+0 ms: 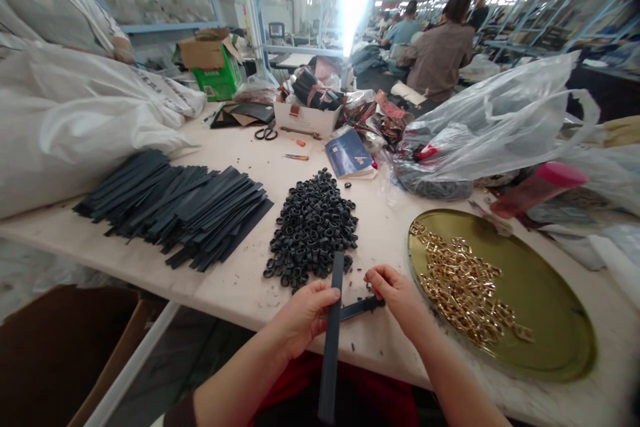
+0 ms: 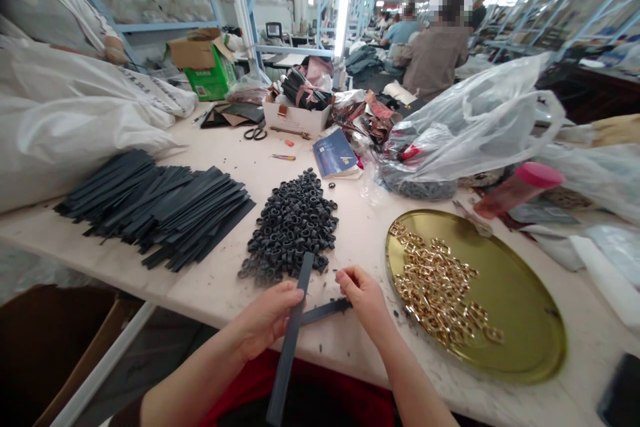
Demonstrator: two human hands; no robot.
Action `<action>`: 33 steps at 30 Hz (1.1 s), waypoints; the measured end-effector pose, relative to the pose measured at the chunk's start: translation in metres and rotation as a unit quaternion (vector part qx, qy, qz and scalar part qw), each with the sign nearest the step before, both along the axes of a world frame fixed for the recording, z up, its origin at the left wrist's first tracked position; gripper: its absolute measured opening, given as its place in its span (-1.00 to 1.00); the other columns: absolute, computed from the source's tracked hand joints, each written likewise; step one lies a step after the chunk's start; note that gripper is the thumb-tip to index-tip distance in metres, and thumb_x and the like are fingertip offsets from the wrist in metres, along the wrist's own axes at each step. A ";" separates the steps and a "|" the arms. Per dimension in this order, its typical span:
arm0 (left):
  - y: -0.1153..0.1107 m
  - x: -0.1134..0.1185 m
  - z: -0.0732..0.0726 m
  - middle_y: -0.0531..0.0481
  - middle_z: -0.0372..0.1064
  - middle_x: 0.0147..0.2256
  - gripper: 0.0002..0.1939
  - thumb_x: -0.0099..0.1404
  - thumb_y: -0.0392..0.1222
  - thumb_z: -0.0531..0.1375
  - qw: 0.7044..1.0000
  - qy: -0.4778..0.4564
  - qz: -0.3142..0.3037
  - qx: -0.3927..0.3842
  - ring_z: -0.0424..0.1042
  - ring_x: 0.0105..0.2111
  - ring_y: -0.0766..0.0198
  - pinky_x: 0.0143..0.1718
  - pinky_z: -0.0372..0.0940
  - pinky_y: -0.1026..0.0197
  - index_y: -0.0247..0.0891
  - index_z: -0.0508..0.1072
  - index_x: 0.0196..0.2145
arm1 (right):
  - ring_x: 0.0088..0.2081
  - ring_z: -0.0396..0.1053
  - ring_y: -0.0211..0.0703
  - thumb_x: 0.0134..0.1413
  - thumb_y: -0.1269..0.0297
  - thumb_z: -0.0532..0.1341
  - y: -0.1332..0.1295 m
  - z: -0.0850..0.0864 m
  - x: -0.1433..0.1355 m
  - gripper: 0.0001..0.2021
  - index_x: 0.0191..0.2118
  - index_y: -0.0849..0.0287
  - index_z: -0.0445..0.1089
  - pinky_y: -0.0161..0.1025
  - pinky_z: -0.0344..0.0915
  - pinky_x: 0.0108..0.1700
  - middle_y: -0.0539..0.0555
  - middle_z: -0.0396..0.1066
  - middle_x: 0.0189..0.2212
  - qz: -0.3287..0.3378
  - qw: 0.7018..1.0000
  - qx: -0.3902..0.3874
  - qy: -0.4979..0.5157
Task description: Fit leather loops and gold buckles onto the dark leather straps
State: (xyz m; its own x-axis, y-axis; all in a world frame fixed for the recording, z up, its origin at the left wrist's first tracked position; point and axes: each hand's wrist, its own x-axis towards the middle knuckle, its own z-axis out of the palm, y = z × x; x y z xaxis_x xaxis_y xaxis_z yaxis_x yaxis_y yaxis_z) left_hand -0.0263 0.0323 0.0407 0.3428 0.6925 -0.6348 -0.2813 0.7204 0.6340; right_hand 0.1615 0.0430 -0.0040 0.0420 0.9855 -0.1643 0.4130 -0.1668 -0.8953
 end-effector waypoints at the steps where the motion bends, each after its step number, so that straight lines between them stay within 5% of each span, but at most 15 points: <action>1: 0.002 0.000 0.000 0.16 0.22 -0.58 -0.71 -0.07 -0.13 0.27 0.999 0.001 0.029 0.013 0.23 -0.59 0.47 -0.57 0.16 0.41 -0.27 0.20 -0.51 | -0.55 0.24 -0.25 -0.02 -0.01 0.10 -0.007 0.003 -0.003 -0.67 -0.44 0.19 0.34 -0.31 0.16 -0.48 -0.04 0.28 -0.64 -0.013 0.998 -0.013 0.063; 5: 0.010 -0.004 0.011 0.18 0.22 -0.55 -0.71 -0.05 -0.15 0.28 0.982 -0.001 0.157 0.108 0.25 -0.54 0.47 -0.44 0.26 0.37 -0.27 0.22 -0.50 | -0.46 0.25 -0.29 -0.17 0.10 0.29 -0.026 0.015 -0.007 -0.75 -0.43 0.19 0.35 -0.32 0.20 -0.37 -0.01 0.38 -0.49 -0.103 0.963 -0.017 0.247; 9: 0.009 -0.003 0.025 0.14 0.29 -0.44 -0.76 -0.05 -0.21 0.28 0.962 -0.014 0.219 0.161 0.31 -0.41 0.42 -0.24 0.30 0.27 -0.28 0.30 -0.43 | -0.46 0.28 -0.32 -0.27 0.16 0.36 -0.030 0.023 -0.006 -0.75 -0.51 0.18 0.33 -0.34 0.25 -0.35 0.01 0.44 -0.38 -0.161 0.907 -0.039 0.388; 16: -0.003 0.011 0.019 0.13 0.30 -0.40 -0.80 0.03 -0.19 0.23 0.930 -0.008 0.302 0.208 0.34 -0.38 0.42 -0.23 0.29 0.28 -0.27 0.30 -0.38 | -0.56 0.28 -0.40 -0.28 0.22 0.38 -0.047 0.026 -0.026 -0.78 -0.49 0.16 0.36 -0.45 0.31 -0.49 -0.11 0.36 -0.58 -0.197 0.811 -0.093 0.544; 21: -0.014 0.012 0.015 0.17 0.27 -0.47 -0.72 0.05 -0.21 0.21 0.932 0.080 0.238 0.260 0.28 -0.51 0.47 -0.41 0.24 0.38 -0.22 0.26 -0.25 | -0.54 0.33 -0.43 -0.23 0.25 0.37 -0.054 0.029 -0.032 -0.68 -0.25 0.10 0.39 -0.51 0.35 -0.47 -0.10 0.41 -0.50 -0.209 0.804 -0.099 0.547; 26: -0.025 0.011 0.018 0.14 0.28 -0.60 -0.74 0.11 -0.14 0.16 0.965 0.120 0.033 0.233 0.25 -0.61 0.44 -0.53 0.19 0.38 -0.30 0.37 -0.25 | -0.49 0.36 -0.38 -0.20 0.23 0.35 -0.057 0.028 -0.034 -0.76 -0.32 0.12 0.41 -0.50 0.35 -0.48 -0.07 0.43 -0.47 -0.203 0.814 -0.097 0.536; 33: -0.026 0.007 0.011 0.05 0.39 -0.51 -0.76 0.14 -0.08 0.13 0.973 0.119 0.069 0.184 0.41 -0.47 0.34 -0.39 0.31 0.32 -0.30 0.38 -0.29 | -0.51 0.36 -0.41 -0.25 0.32 0.37 -0.055 0.017 -0.034 -0.83 -0.44 0.15 0.40 -0.51 0.37 -0.45 -0.09 0.44 -0.48 -0.234 0.778 -0.109 0.572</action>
State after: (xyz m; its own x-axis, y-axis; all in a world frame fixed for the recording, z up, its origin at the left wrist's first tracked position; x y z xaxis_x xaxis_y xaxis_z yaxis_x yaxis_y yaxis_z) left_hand -0.0192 0.0059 0.0516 0.1042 0.9171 -0.3848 -0.1734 0.3977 0.9010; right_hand 0.1279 -0.0122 0.0132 0.0912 0.8492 -0.5201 -0.7862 -0.2591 -0.5610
